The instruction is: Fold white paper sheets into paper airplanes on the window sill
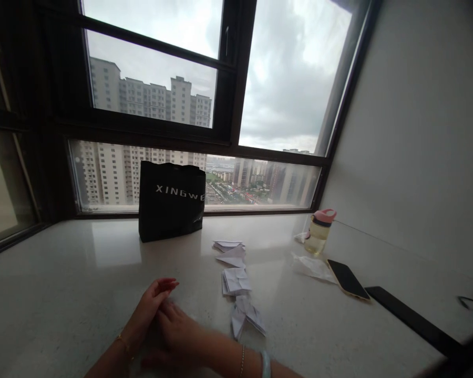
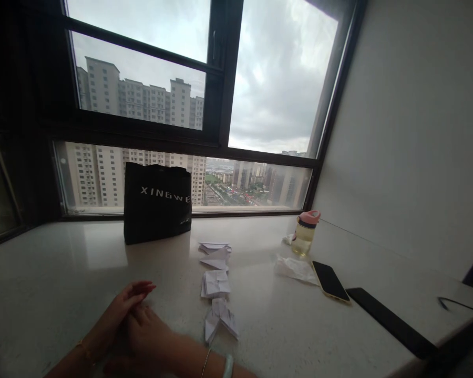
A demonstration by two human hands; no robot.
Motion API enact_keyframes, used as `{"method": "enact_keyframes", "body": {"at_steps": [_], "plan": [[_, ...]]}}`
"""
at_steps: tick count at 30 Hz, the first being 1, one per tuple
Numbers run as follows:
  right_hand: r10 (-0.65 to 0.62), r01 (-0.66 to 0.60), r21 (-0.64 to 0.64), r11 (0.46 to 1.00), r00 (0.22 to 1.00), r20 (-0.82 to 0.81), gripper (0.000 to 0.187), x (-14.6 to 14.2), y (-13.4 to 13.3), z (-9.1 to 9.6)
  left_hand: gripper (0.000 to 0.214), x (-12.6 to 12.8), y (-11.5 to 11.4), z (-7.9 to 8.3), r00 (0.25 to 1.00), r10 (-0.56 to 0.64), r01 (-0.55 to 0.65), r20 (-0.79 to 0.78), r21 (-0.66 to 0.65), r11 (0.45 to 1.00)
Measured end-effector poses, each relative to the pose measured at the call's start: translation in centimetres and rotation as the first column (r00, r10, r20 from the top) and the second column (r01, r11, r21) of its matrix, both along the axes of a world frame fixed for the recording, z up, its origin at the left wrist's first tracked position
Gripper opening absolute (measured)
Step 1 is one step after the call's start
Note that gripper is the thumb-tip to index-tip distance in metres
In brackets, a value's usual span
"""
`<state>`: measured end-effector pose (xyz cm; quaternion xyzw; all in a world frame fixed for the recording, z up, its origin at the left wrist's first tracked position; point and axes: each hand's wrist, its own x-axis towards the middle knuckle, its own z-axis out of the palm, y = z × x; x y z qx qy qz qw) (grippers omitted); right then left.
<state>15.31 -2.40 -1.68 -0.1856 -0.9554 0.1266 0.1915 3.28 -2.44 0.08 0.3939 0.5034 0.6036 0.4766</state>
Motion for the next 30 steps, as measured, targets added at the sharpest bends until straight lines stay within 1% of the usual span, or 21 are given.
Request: {"method": "enact_keyframes", "body": {"at_steps": [4, 6, 7, 8, 11, 13, 19, 23, 30], "plan": [[0.001, -0.001, 0.086, 0.996, 1.000, -0.002, 0.088, -0.1, 0.0, -1.1, 0.019, 0.0, -0.2, 0.1, 0.999, -0.028, 0.026, -0.032, -0.059, 0.998], [-0.018, 0.019, 0.125, 0.992, 1.000, -0.008, 0.089, -0.2, 0.1, -1.8, 0.017, -0.1, -0.2, -0.1, 0.999, -0.028, 0.026, -0.034, -0.069, 0.997], [-0.032, 0.032, 0.141, 0.989, 0.999, -0.007, 0.086, -0.3, 0.2, -2.2, 0.016, -0.2, -0.1, -0.2, 0.999, -0.027, 0.025, -0.033, -0.072, 0.997], [-0.046, 0.046, 0.156, 0.987, 0.999, 0.000, 0.080, -0.4, 0.3, -2.5, 0.016, -0.2, 0.0, -0.4, 0.999, -0.027, 0.025, -0.030, -0.074, 0.997], [-0.078, 0.071, 0.184, 0.980, 0.996, 0.030, 0.052, -0.7, 0.7, -3.3, 0.017, -0.4, 0.1, -0.8, 0.999, -0.024, 0.021, -0.028, -0.083, 0.996], [-0.090, 0.082, 0.184, 0.980, 0.995, 0.035, 0.043, -0.9, 0.9, -3.5, 0.017, -0.5, 0.1, -1.0, 0.999, -0.024, 0.021, -0.034, -0.091, 0.996], [-0.063, 0.060, 0.121, 0.991, 0.998, 0.022, 0.044, -1.1, 1.3, -3.5, 0.017, -0.6, 0.0, -1.3, 0.998, -0.048, 0.043, -0.050, -0.097, 0.994], [-0.049, 0.049, 0.084, 0.995, 0.999, 0.002, 0.047, -0.9, 1.2, -3.3, 0.018, -0.5, -0.1, -1.1, 0.997, -0.048, 0.042, -0.061, -0.105, 0.994], [-0.020, 0.021, 0.079, 0.997, 1.000, -0.009, 0.050, -0.3, 0.8, -2.7, 0.018, -0.4, -0.1, -0.7, 0.996, -0.044, 0.037, -0.079, -0.091, 0.995]]}}
